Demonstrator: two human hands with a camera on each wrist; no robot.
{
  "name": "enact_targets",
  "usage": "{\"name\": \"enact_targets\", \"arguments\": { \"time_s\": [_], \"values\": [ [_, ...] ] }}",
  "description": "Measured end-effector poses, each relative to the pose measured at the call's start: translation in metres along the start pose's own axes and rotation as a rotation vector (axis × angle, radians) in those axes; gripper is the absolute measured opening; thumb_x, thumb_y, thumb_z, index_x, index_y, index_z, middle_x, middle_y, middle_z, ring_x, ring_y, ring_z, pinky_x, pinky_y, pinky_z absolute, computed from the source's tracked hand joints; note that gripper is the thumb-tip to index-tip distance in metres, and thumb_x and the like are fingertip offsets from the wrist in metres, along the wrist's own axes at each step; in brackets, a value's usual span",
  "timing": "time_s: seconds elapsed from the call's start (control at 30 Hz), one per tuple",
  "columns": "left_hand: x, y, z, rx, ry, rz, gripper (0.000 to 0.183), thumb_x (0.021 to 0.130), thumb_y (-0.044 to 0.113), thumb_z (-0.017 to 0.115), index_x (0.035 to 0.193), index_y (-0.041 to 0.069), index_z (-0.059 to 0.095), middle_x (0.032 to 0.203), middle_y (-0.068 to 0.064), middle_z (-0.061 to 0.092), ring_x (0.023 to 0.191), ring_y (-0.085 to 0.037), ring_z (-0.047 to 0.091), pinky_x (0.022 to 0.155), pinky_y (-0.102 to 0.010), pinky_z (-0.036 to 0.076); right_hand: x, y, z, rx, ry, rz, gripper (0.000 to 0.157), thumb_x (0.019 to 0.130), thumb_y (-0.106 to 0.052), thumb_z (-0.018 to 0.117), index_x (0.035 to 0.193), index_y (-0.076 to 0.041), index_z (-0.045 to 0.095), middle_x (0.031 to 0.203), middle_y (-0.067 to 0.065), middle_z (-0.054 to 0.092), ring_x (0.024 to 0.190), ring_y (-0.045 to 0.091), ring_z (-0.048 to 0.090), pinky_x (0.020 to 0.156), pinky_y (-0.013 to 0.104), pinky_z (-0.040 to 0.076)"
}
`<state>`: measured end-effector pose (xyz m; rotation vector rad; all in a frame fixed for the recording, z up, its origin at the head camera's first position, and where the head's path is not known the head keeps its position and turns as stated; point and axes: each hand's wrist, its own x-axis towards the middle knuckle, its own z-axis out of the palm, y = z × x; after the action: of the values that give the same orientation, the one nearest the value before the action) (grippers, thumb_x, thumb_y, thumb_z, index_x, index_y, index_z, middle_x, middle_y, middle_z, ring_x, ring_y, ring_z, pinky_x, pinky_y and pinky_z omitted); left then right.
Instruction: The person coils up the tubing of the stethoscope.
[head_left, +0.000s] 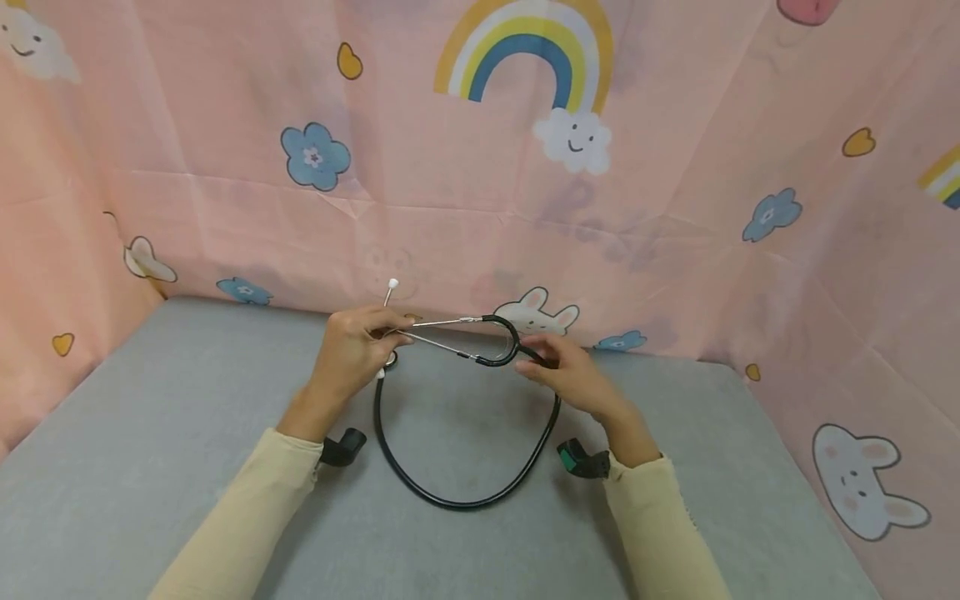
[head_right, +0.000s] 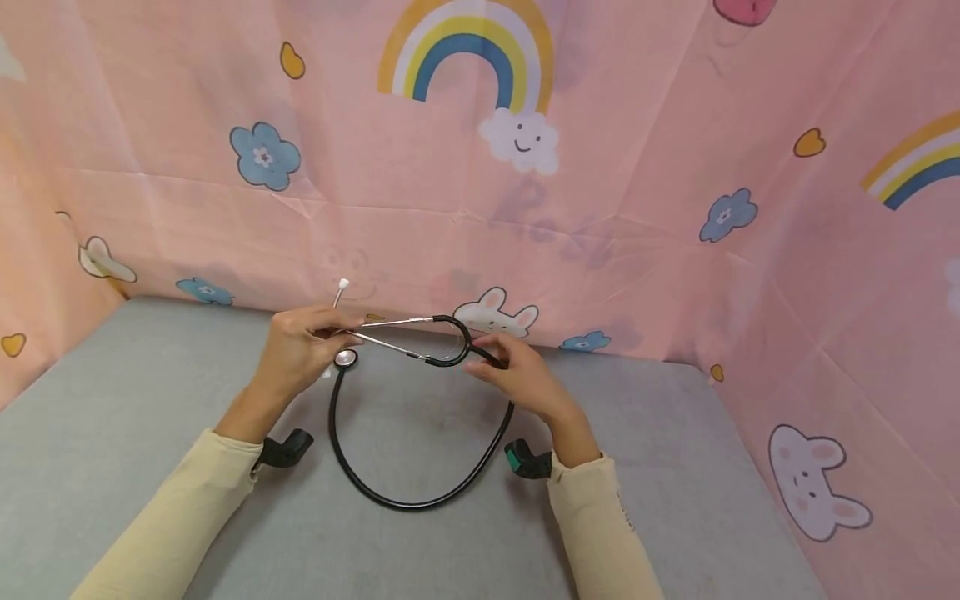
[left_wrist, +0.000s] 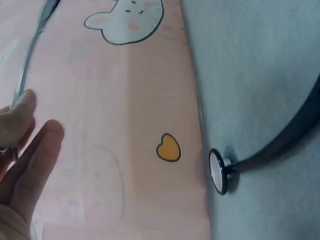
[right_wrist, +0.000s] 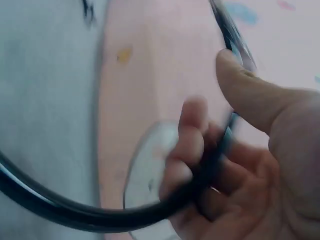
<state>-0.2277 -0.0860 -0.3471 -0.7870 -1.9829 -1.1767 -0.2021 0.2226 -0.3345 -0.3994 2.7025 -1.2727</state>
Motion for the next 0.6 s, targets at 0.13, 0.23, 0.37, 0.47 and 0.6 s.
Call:
{"name": "enact_targets", "arguments": {
  "time_s": [0.13, 0.23, 0.37, 0.47, 0.6],
  "values": [
    [0.001, 0.003, -0.005, -0.035, -0.079, -0.164, 0.021, 0.067, -0.007, 0.086, 0.086, -0.001, 0.079, 0.09, -0.014, 0.077, 0.068, -0.023, 0.071, 0.058, -0.011, 0.051, -0.004, 0.01, -0.019, 0.064, -0.113, 0.014, 0.036, 0.105, -0.022, 0.051, 0.131, 0.002, 0.051, 0.098, 0.015, 0.057, 0.091, 0.033, 0.055, 0.082, 0.039, 0.048],
    [0.003, 0.004, -0.008, -0.05, -0.104, -0.254, 0.023, 0.068, -0.008, 0.086, 0.089, -0.002, 0.079, 0.094, -0.016, 0.077, 0.074, -0.027, 0.074, 0.059, -0.011, 0.052, -0.005, 0.01, -0.027, 0.021, -0.142, 0.022, 0.032, 0.106, -0.02, 0.048, 0.128, 0.002, 0.053, 0.105, 0.017, 0.056, 0.092, 0.029, 0.054, 0.08, 0.036, 0.046],
    [0.002, 0.003, -0.007, -0.042, -0.111, -0.29, 0.024, 0.067, -0.007, 0.087, 0.089, -0.003, 0.079, 0.093, -0.017, 0.077, 0.072, -0.026, 0.073, 0.058, -0.012, 0.052, -0.007, 0.011, -0.032, -0.106, -0.043, 0.047, 0.032, 0.106, -0.025, 0.049, 0.124, -0.001, 0.058, 0.118, 0.02, 0.059, 0.104, 0.033, 0.056, 0.083, 0.039, 0.047],
    [0.001, 0.003, -0.003, -0.029, -0.132, -0.288, 0.022, 0.068, -0.004, 0.087, 0.088, -0.002, 0.079, 0.092, -0.016, 0.077, 0.068, -0.021, 0.07, 0.056, -0.015, 0.051, -0.012, 0.01, -0.036, -0.224, 0.105, 0.086, 0.033, 0.105, -0.034, 0.049, 0.118, -0.006, 0.06, 0.111, 0.014, 0.062, 0.099, 0.029, 0.057, 0.077, 0.037, 0.046],
    [-0.003, 0.005, 0.002, 0.025, -0.163, -0.228, 0.014, 0.07, -0.002, 0.086, 0.081, 0.0, 0.078, 0.09, -0.013, 0.077, 0.065, -0.016, 0.065, 0.057, -0.019, 0.051, -0.018, 0.005, -0.037, -0.351, 0.226, 0.061, 0.031, 0.106, -0.034, 0.046, 0.116, -0.008, 0.059, 0.109, 0.014, 0.061, 0.092, 0.028, 0.056, 0.072, 0.038, 0.045]
  ]
}}
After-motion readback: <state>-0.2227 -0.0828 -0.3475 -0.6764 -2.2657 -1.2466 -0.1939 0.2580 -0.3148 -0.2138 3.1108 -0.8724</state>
